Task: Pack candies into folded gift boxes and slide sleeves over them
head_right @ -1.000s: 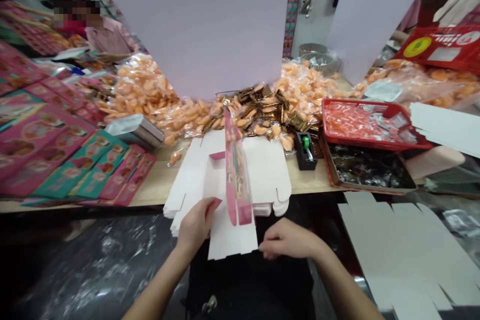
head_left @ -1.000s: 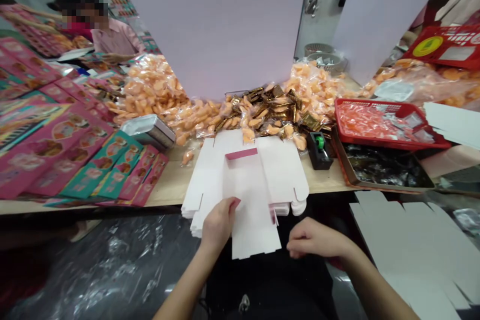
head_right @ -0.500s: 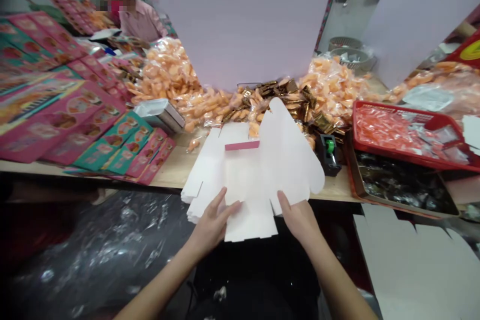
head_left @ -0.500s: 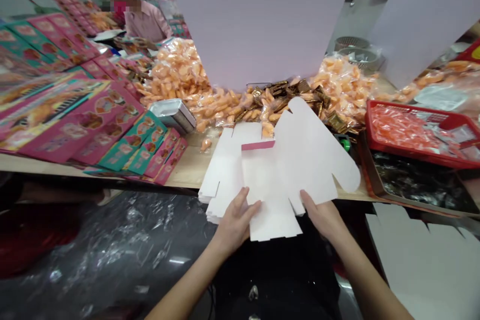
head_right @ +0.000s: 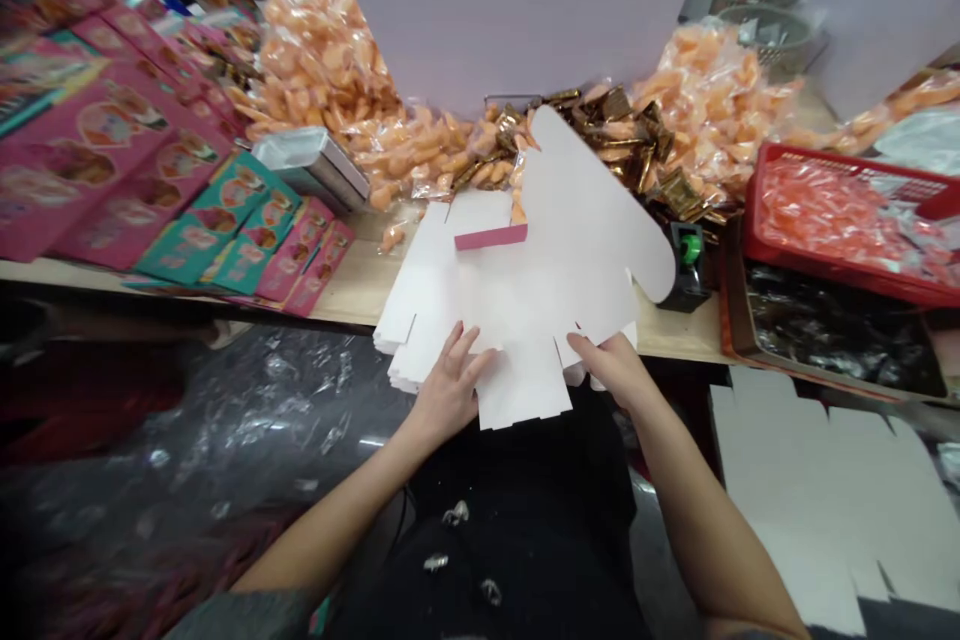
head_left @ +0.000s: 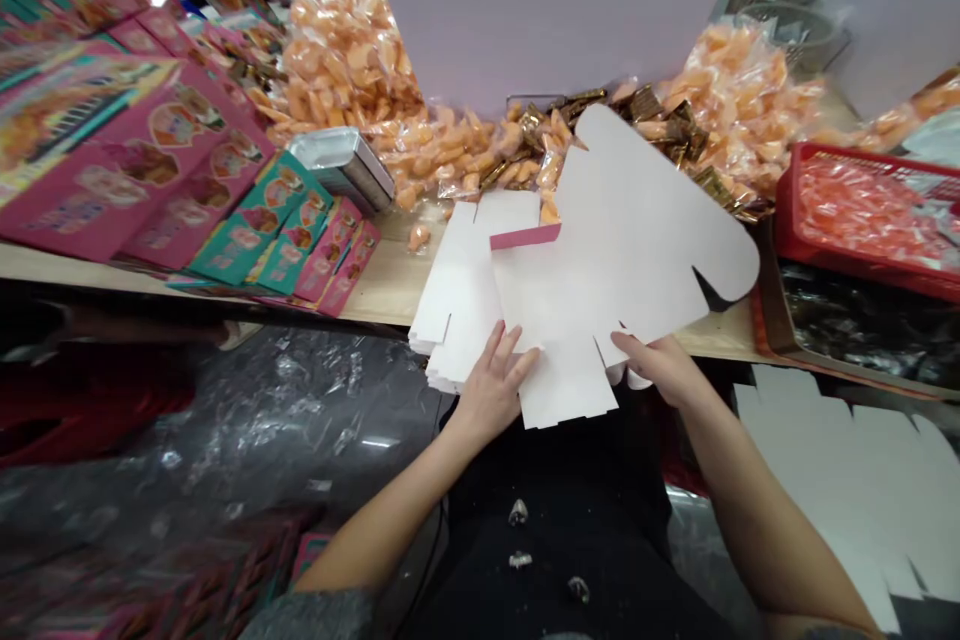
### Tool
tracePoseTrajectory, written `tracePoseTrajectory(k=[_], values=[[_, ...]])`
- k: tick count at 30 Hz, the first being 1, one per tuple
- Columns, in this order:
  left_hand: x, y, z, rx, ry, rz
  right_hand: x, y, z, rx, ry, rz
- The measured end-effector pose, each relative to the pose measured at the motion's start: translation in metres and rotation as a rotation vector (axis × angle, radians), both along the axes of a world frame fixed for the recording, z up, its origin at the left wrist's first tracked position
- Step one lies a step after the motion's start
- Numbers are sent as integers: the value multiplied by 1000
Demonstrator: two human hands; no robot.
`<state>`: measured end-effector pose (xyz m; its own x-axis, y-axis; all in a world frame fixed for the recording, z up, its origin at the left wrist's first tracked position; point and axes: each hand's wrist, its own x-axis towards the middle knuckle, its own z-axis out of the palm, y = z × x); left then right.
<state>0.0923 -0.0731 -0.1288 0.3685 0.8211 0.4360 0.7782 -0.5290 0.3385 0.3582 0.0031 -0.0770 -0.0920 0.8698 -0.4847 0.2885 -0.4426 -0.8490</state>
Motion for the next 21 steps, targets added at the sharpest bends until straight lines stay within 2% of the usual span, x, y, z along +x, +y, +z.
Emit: tracePoseTrajectory(k=[3, 6, 9, 11, 13, 15, 17, 19, 21], values=[[5, 1, -2, 6, 14, -27, -7, 5, 7, -108, 118, 11], [8, 3, 3, -15, -13, -69, -19, -1, 11, -30, 162, 74], [2, 7, 18, -85, -154, -16, -20, -12, 16, 113, -5, 222], [-2, 11, 29, -167, -276, 64, -14, -16, 18, 182, -129, 263], [-1, 17, 37, -235, -409, 172, -8, -18, 18, 276, -180, 213], [8, 21, 39, -267, -548, 314, -8, -21, 12, 402, -219, 129], [21, 25, 35, -222, -647, 482, -17, -25, 1, 527, -274, 103], [32, 27, 29, -100, -600, 602, -32, -27, -14, 613, -327, 100], [33, 28, 26, 38, -375, 593, -44, -25, -28, 680, -378, 38]])
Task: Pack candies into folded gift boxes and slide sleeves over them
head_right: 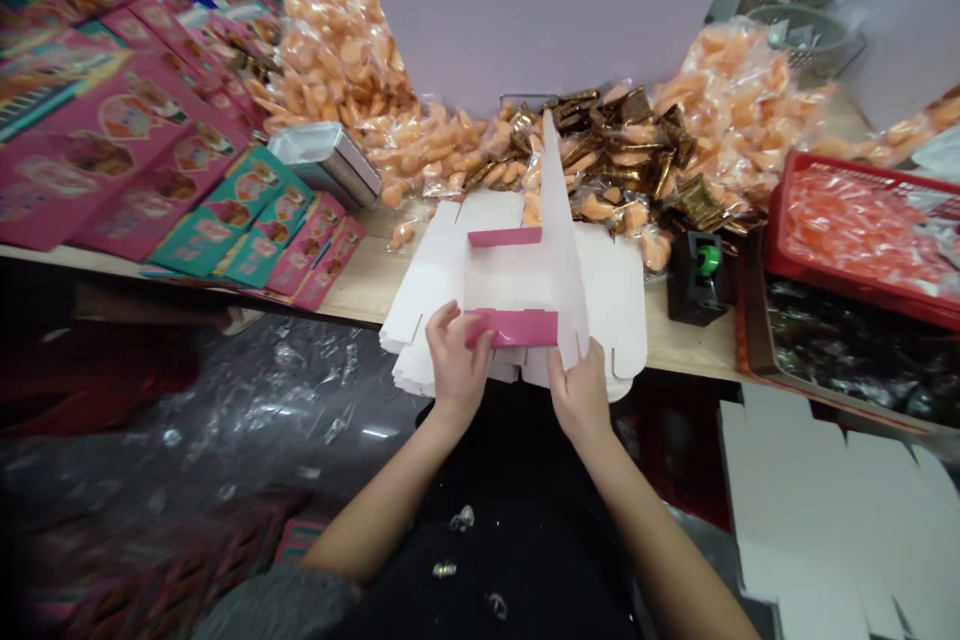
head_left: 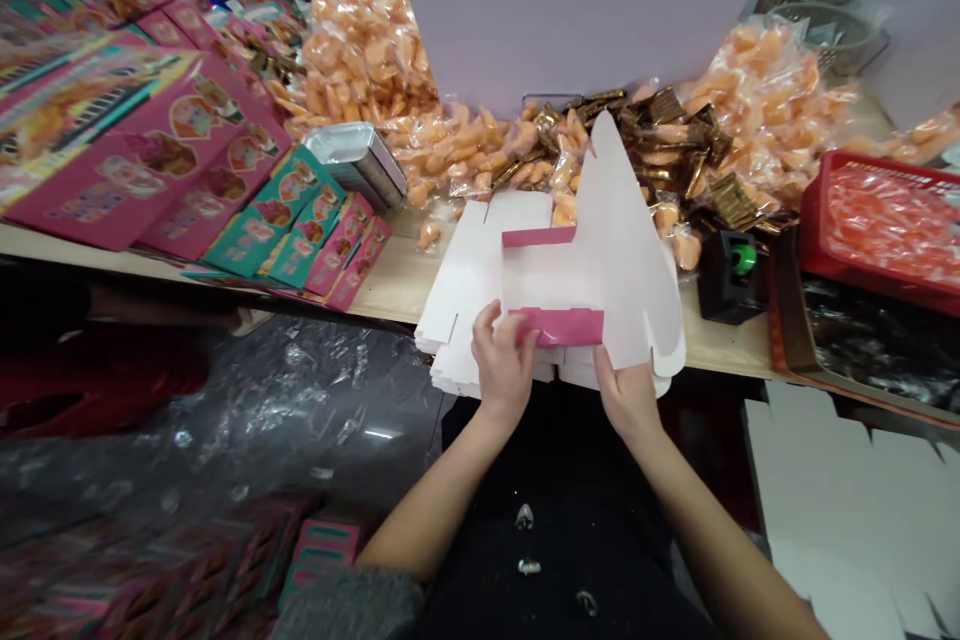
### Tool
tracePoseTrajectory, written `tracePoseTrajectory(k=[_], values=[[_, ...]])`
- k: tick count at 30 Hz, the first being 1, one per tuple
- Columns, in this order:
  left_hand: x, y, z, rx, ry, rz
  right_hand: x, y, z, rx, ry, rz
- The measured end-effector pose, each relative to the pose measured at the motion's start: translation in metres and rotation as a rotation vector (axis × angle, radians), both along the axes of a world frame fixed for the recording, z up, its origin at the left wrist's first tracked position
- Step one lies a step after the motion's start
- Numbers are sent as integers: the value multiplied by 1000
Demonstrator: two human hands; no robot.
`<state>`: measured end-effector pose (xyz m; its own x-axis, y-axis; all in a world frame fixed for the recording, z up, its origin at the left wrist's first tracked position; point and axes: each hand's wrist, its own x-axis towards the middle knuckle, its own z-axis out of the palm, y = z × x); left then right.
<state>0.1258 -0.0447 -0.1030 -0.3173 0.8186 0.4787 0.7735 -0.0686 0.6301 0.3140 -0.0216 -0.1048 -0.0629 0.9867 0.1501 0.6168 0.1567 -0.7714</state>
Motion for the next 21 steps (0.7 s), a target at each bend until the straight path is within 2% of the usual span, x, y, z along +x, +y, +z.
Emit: tracePoseTrajectory(k=[3, 5, 6, 8, 10, 12, 14, 16, 18, 21], values=[[-14, 1, 6, 7, 420, -230, -3, 2, -8, 91, -87, -100], [-26, 5, 16, -48, 582, -386, 1, -5, 1, 87, -220, -83], [-31, 8, 22, -102, 633, -441, 3, -13, 9, 70, -272, -20], [-36, 19, 35, -268, 711, -556, -2, -31, 29, 74, -286, 195], [-35, 32, 46, -448, 753, -689, -19, -43, 48, 184, -280, 379], [-33, 45, 53, -563, 764, -782, -42, -39, 61, 258, -432, 392], [-30, 56, 58, -601, 766, -816, -63, -18, 68, 130, -705, 372], [-28, 63, 59, -622, 778, -811, -74, 8, 69, -49, -880, 421], [-26, 67, 60, -653, 789, -794, -75, 28, 68, -119, -919, 504], [-26, 69, 65, -707, 806, -799, -65, 37, 68, -132, -886, 589]])
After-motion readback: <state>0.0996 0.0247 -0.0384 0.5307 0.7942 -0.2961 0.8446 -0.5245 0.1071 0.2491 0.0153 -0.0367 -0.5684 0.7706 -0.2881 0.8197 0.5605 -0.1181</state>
